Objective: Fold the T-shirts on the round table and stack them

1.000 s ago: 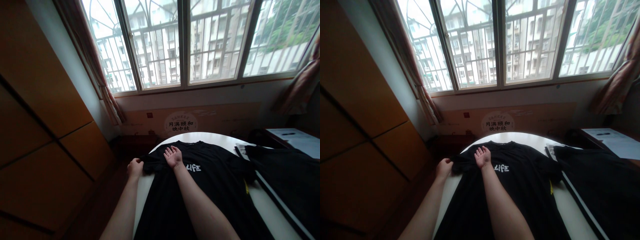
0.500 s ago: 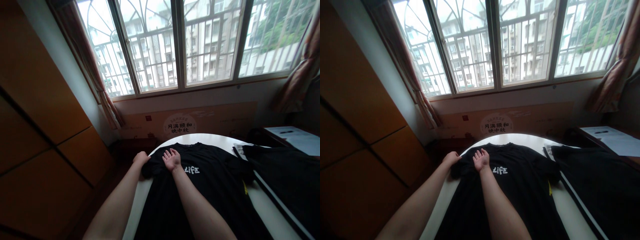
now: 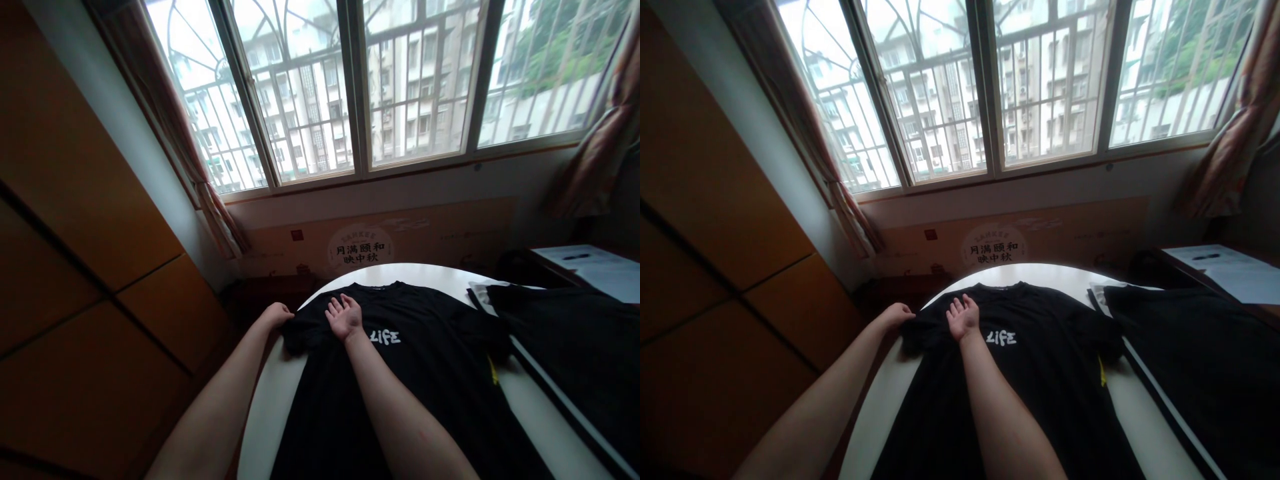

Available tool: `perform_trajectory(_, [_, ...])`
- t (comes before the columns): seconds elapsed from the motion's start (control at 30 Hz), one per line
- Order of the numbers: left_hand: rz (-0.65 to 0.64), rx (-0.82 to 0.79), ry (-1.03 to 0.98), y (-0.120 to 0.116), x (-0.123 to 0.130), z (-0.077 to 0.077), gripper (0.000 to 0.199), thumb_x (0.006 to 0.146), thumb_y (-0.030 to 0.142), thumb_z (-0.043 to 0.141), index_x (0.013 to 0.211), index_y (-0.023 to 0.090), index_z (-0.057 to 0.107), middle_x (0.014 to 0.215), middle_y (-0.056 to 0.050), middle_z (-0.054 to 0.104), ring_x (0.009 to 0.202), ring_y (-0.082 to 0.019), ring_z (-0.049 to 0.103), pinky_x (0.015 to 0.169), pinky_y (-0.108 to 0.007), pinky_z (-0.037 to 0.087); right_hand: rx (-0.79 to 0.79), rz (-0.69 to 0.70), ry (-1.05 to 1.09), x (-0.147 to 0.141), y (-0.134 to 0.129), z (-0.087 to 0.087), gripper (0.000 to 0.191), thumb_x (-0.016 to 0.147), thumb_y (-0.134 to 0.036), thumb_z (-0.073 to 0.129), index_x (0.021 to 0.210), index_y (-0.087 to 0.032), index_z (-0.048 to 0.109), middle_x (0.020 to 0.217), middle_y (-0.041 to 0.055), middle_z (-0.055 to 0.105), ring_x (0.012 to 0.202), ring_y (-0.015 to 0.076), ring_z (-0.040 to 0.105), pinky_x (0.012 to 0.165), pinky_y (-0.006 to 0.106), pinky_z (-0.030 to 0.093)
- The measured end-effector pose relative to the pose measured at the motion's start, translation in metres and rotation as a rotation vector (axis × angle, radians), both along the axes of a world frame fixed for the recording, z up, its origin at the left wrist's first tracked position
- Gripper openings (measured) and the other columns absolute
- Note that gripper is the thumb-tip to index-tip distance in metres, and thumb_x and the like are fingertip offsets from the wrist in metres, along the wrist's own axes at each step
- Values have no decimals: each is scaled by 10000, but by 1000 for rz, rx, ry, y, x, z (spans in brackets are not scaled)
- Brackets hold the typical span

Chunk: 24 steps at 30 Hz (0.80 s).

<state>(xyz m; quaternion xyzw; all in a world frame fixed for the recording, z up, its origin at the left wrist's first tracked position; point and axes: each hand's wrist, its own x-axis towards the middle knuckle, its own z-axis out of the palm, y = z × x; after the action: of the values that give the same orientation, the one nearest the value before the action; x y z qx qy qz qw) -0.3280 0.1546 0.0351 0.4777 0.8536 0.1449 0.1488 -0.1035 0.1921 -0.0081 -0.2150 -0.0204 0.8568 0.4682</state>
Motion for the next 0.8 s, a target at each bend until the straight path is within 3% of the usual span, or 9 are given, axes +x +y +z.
perform_trajectory(0.2, [11,139,67,9,-5,-3,132,873,267,579,852,179,676,889,-64,746,801,-178,673,626,-222,446,8,-1,0,0,1,-1,346,838,-303,543,1182,-272,564,1367,102,581,1363,197,502,1120,456,382])
perform_trajectory(0.37, [45,153,106,0,-8,-18,105,857,303,609,857,221,675,914,-59,749,860,-201,680,702,-248,455,10,-2,-3,0,1,-1,425,833,-325,543,1252,-257,545,1428,121,534,1399,204,462,1130,455,367])
perform_trajectory(0.5, [118,186,68,-13,-9,-24,205,888,374,582,976,222,688,1070,-117,749,1022,-262,682,778,-296,479,21,-12,3,1,-1,1,469,838,-348,531,1295,-244,535,1458,132,508,1410,209,448,1131,443,367])
perform_trajectory(0.57, [171,176,-7,-18,-8,-25,334,904,466,550,958,173,700,1026,-170,753,991,-310,697,751,-337,504,30,-15,7,2,-2,3,471,850,-355,517,1308,-247,530,1472,121,498,1409,206,448,1132,436,369])
perform_trajectory(0.67, [193,139,-187,-24,-3,-26,475,876,567,557,777,127,705,793,-173,753,773,-318,725,635,-358,530,47,-13,8,2,-3,9,454,867,-375,500,1303,-256,542,1442,102,534,1389,204,474,1124,437,381])
perform_trajectory(0.8, [164,198,-362,-28,5,-25,334,740,459,746,711,135,670,691,-102,726,662,-251,706,589,-310,528,42,37,-50,-2,-1,13,452,880,-389,522,1303,-233,554,1444,116,529,1425,212,424,1159,455,324])
